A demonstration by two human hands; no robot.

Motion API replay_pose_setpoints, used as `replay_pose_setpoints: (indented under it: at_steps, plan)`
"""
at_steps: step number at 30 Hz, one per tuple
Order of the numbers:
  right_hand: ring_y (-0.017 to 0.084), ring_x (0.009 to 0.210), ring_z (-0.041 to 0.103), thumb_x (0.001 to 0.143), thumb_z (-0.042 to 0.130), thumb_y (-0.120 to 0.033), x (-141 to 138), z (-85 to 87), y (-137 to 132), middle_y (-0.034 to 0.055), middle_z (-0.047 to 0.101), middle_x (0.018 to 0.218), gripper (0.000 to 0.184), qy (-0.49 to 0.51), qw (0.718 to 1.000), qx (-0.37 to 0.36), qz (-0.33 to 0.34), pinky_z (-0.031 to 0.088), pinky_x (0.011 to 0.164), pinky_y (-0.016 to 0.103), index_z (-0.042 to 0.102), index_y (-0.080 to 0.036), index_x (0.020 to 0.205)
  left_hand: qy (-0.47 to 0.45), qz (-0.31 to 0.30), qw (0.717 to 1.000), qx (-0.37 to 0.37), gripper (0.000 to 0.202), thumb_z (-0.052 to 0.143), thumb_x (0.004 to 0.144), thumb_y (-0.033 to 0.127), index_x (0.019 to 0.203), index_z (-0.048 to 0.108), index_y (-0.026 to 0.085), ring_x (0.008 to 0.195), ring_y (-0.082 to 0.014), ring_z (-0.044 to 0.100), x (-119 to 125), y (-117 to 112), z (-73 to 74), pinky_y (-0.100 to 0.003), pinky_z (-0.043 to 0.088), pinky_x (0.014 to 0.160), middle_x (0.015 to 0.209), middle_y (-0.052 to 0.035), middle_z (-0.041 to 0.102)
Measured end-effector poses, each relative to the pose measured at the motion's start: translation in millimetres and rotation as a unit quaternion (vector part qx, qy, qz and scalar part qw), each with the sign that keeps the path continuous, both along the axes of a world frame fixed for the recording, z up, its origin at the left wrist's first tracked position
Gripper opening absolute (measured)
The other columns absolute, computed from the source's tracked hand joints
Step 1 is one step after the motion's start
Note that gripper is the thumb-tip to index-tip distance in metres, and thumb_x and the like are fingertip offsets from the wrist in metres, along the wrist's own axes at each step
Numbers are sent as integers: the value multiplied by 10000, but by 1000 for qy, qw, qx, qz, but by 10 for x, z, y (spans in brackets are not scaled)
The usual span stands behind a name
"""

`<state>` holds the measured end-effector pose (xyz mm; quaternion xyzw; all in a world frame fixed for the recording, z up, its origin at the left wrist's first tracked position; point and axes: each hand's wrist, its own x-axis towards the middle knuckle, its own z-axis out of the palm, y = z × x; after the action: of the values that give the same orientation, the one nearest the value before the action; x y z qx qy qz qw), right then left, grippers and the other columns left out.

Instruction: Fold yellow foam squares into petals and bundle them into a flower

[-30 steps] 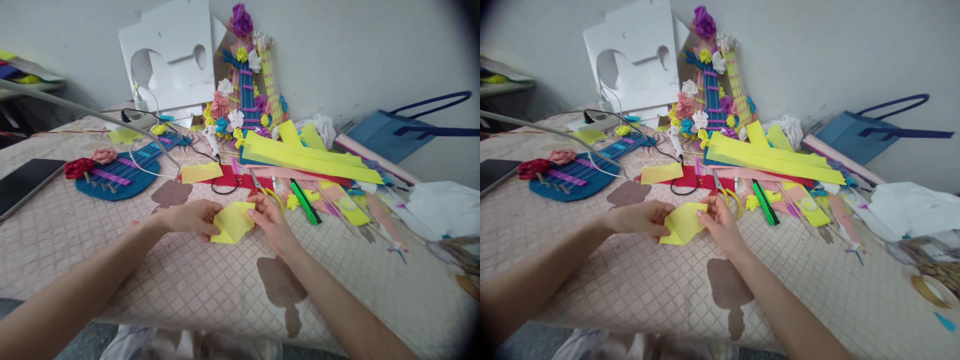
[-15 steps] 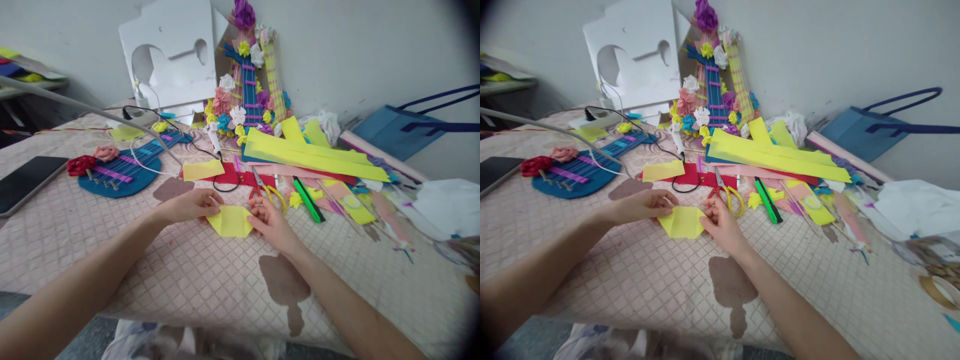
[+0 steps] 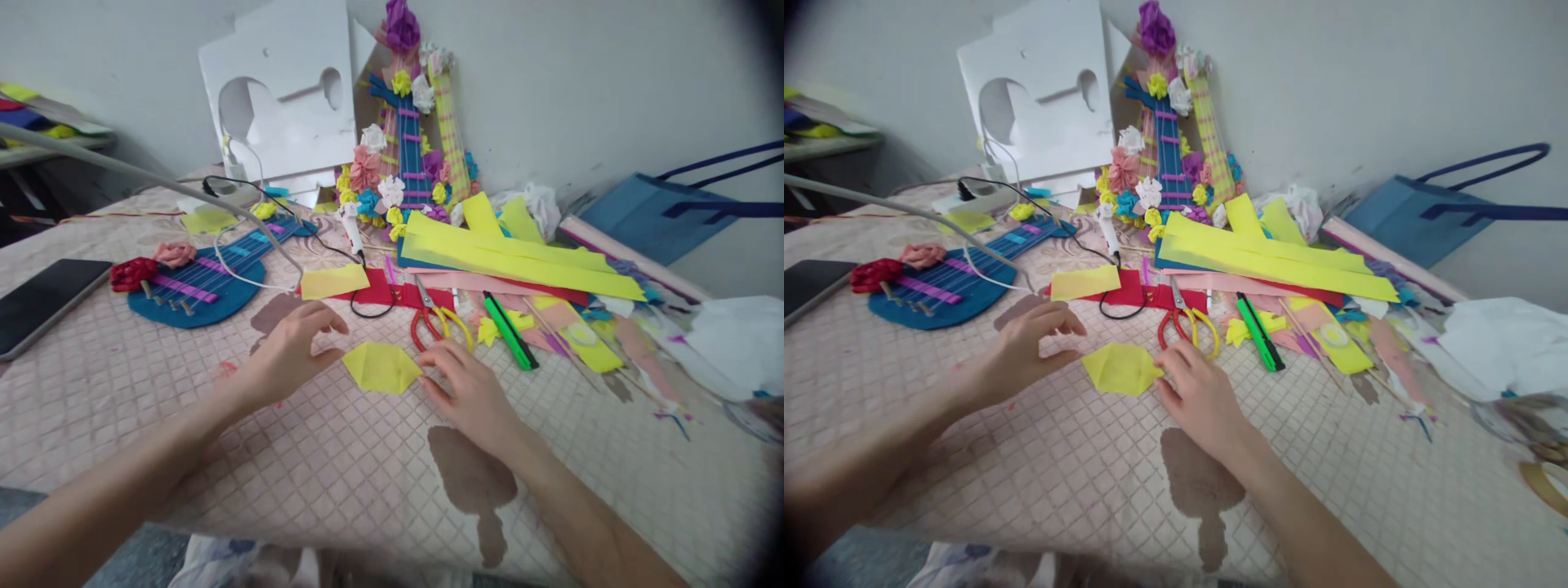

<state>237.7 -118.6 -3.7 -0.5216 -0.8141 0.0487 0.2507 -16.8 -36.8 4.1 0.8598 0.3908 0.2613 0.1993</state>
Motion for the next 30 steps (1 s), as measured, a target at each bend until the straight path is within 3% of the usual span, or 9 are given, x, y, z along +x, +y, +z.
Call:
replay_pose_setpoints:
  at_steps: [4,7,11,18,25,30]
  plan:
    - [224,967,531,873,467,-105,-12,-1,-51,72,602,957,152,-92,988,25,124,477,859,406,576,-186,940,87,-154,979,103,146,450,886,150,909,591,180,923,-181,538,-25,-166,-25,-335,424,803,991,-53,603]
    - [241,960,525,883,446,-100,-50,-40,-36,89,614,956,180,-140,980,26,137,483,835,415,602,-176,932,140,-196,958,159,197,394,936,182,938,590,179,923,-189,533,-24,-162,-67,-354,395,820,1002,-60,614]
    - [239,937,537,888,426,-92,-67,-94,-1,95,620,915,215,-133,982,35,128,491,812,413,620,-181,905,159,-236,937,202,223,368,954,198,943,589,175,926,-188,534,-26,-94,-101,-365,366,859,960,-60,633]
    - [215,915,554,885,453,-115,-60,-167,24,97,622,968,164,-68,990,65,104,493,831,390,601,-168,931,127,-197,945,226,137,443,926,215,945,572,172,910,-186,529,-13,-84,-113,-346,369,832,967,-59,628]
    - [208,923,538,898,453,-145,-98,-173,-10,81,587,975,140,-31,991,10,132,494,806,379,571,-192,958,155,-226,922,272,242,350,950,125,901,580,184,889,-167,542,-50,-131,-145,-405,300,962,925,-35,640]
    - [201,879,529,895,447,-147,-153,-176,-49,83,565,943,117,-10,994,-34,106,493,771,366,557,-182,912,120,-174,954,211,163,426,930,173,1013,566,186,937,-186,527,-79,-220,-141,-377,343,899,1008,-54,617]
